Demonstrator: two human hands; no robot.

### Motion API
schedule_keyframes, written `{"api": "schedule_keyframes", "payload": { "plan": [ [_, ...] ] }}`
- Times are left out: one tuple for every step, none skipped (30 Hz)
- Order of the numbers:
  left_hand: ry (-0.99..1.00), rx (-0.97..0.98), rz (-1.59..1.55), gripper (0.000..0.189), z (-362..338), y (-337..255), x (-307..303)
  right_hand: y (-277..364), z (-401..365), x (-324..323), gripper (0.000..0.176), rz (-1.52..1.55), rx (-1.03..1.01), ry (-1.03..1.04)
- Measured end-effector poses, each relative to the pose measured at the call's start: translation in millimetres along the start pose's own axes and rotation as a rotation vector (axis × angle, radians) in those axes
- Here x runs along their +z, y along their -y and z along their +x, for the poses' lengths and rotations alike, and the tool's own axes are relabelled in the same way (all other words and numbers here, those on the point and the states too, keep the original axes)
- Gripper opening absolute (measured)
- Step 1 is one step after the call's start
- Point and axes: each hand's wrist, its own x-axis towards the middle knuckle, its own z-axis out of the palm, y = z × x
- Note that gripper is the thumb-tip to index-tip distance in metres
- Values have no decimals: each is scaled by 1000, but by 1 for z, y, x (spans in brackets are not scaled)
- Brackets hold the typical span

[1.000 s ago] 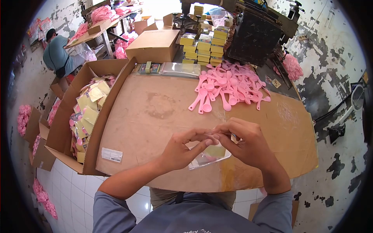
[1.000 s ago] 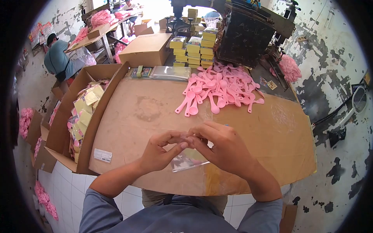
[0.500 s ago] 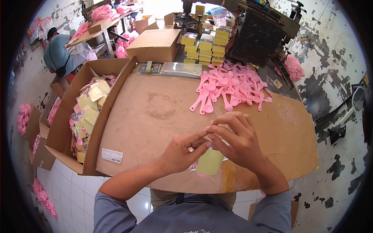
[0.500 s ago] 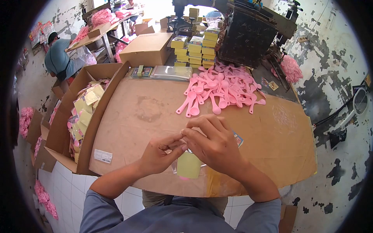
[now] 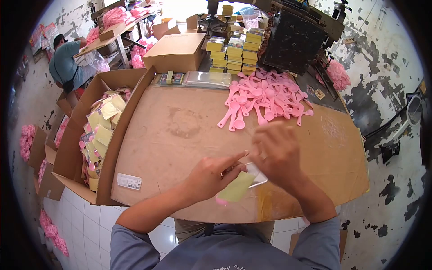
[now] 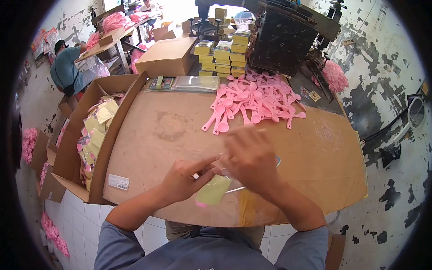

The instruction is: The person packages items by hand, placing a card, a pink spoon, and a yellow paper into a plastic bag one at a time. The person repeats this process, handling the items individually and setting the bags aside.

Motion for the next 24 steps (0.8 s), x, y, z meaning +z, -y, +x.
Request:
{"api": "schedule_keyframes", "payload": {
  "plan": [
    [-5,0,-56,39,2,0,-2,-14,-3,0,14,40,77,-67],
    [5,-54,-121,38,0,-1,-3,-27,-5,-4,12,80,153,-133],
    [14,-109,-186,38,-2,-1,-3,-40,-6,-12,8,272,291,-96],
    [24,-163,-251,37,-4,-1,-3,-55,-10,-24,6,464,429,-57],
    [21,-222,-318,37,-4,-1,-5,-71,-18,-42,7,702,597,70],
    [18,-281,-385,37,-2,0,-8,-92,-30,-64,9,940,762,202],
    [13,-338,-451,38,-1,0,-10,-124,-54,-80,8,1067,754,233],
    [3,-359,-481,38,0,-1,-11,-161,-81,-93,9,1193,743,265],
    [-7,-380,-512,39,1,-2,-11,-201,-107,-101,15,1218,791,188],
    [-15,-402,-545,39,2,-2,-10,-226,-124,-102,24,1241,840,110],
    [-28,-380,-549,40,2,-1,-8,-228,-130,-97,29,958,850,71],
    [-43,-358,-551,40,2,1,-6,-227,-137,-91,34,677,845,32],
    [-55,-336,-552,40,2,3,-5,-222,-145,-86,39,397,831,-8],
    [-61,-336,-562,40,2,4,-3,-216,-153,-82,45,118,811,-48],
    [-67,-336,-573,39,2,5,-1,-210,-158,-79,50,-162,778,-87],
    [-75,-337,-582,39,2,6,0,-205,-157,-76,55,-439,736,-125],
    [-75,-353,-585,39,3,5,1,-193,-148,-74,54,-361,713,-108],
    [-72,-369,-587,38,3,5,1,-170,-131,-73,53,-284,693,-92],
    [-70,-384,-589,38,4,5,2,-146,-113,-71,52,-207,671,-77],
    [-62,-399,-601,37,4,4,2,-121,-101,-65,51,33,742,53],
    [-52,-415,-612,36,5,3,1,-95,-90,-57,49,277,804,180],
    [-44,-429,-620,36,5,2,1,-68,-79,-48,44,454,694,231],
    [-41,-430,-610,35,5,2,1,-44,-68,-39,40,629,577,281],
    [-37,-432,-601,34,4,3,1,-23,-57,-33,38,721,552,309]
  ]
}}
